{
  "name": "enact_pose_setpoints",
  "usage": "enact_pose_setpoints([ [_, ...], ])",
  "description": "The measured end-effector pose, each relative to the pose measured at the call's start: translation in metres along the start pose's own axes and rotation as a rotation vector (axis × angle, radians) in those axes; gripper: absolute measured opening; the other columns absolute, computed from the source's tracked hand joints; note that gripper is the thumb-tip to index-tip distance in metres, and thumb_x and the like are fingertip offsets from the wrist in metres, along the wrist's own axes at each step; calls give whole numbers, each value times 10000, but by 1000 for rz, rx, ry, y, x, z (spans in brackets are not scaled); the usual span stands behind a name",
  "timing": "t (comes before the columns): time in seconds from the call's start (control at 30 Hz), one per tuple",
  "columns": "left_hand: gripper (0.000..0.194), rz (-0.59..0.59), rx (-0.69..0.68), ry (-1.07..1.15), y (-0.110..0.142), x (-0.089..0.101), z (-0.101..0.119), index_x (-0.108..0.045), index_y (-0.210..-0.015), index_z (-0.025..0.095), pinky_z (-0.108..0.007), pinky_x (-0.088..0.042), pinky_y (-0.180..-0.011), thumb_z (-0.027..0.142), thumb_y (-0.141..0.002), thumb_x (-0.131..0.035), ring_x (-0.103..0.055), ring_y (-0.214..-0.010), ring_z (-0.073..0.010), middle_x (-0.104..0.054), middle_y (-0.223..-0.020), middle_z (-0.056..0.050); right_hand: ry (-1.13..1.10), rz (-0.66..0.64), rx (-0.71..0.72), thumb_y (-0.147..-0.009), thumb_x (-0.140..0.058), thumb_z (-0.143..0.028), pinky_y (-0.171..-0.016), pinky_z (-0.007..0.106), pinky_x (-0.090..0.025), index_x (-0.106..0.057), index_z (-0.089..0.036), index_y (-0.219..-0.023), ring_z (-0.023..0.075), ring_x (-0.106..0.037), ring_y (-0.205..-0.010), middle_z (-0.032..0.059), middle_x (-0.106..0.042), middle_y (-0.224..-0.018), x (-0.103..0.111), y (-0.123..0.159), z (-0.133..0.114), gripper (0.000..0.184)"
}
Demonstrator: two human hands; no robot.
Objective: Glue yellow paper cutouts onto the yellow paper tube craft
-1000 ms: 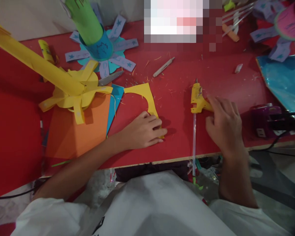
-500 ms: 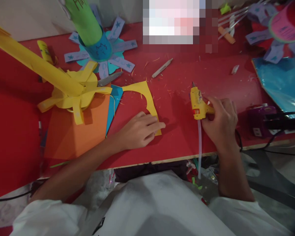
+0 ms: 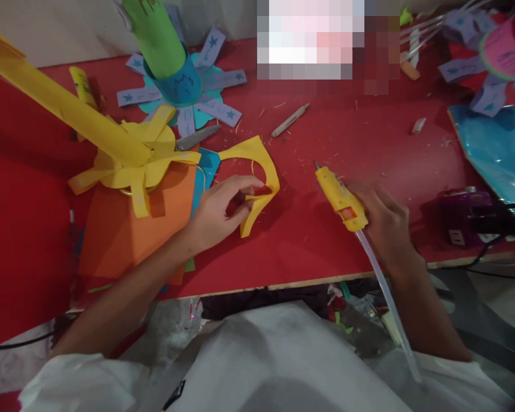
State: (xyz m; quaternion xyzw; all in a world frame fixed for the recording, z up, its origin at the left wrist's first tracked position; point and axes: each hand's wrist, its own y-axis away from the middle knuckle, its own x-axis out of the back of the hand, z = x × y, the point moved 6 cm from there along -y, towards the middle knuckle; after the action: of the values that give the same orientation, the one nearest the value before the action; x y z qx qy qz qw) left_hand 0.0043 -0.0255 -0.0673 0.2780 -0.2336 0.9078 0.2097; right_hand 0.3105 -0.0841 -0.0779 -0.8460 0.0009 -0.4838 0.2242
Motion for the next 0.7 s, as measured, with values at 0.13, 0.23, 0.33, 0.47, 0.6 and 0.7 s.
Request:
enact_pose_setpoints([
  [0.13,389,-91,-2,-3,4,-20,7,-662,-1397,226,-234,-605,-944,110,-1027,-636,-766,-1037,-139,-784,-1242,-56,-99,-53,169,-996,-680,-221,-894,364,-653,-733,-276,-1265,283,-839,-1005,114,-847,-1141,5,-8,-22,280],
  [0.23,446,-124,34,-11,6,-32,8,-637,-1434,227,-232,-588,-997,60,-1020,-626,-756,-1091,-134,-776,-1279,-53,-135,-193,264,-1023,-680,-199,-825,305,-630,-728,-236,-1188,236,-837,-946,90,-850,-1081,3,-10,-34,176],
  [0.33,444,-112,74,-24,8,-37,5,-633,-1433,214,-238,-584,-993,60,-1017,-639,-748,-1069,-134,-775,-1265,-55,-143,-251,325,-1012,-691,-155,-810,296,-616,-723,-204,-1160,232,-830,-946,100,-848,-1074,2,-8,-38,159],
  [0.47,443,-91,49,-21,8,-36,7,-640,-1421,205,-237,-579,-961,42,-1009,-641,-739,-1035,-130,-774,-1235,-53,-205,-249,315,-1020,-682,-161,-820,292,-606,-736,-196,-1142,223,-819,-926,102,-844,-1048,4,-6,-36,138],
  [0.6,315,-12,-13,-19,6,-28,15,-661,-1361,182,-220,-575,-899,102,-1056,-651,-729,-964,-115,-770,-1172,-49,-170,-303,302,-1035,-662,-175,-782,303,-586,-741,-175,-1114,224,-806,-902,116,-841,-1032,2,-3,-33,112],
  [0.7,260,49,-78,-51,5,-20,22,-673,-1331,172,-202,-571,-864,117,-1078,-645,-711,-904,-95,-756,-1095,-33,-127,-354,278,-1057,-647,-222,-728,319,-568,-752,-200,-1113,227,-796,-878,109,-843,-1042,0,-1,-32,121],
])
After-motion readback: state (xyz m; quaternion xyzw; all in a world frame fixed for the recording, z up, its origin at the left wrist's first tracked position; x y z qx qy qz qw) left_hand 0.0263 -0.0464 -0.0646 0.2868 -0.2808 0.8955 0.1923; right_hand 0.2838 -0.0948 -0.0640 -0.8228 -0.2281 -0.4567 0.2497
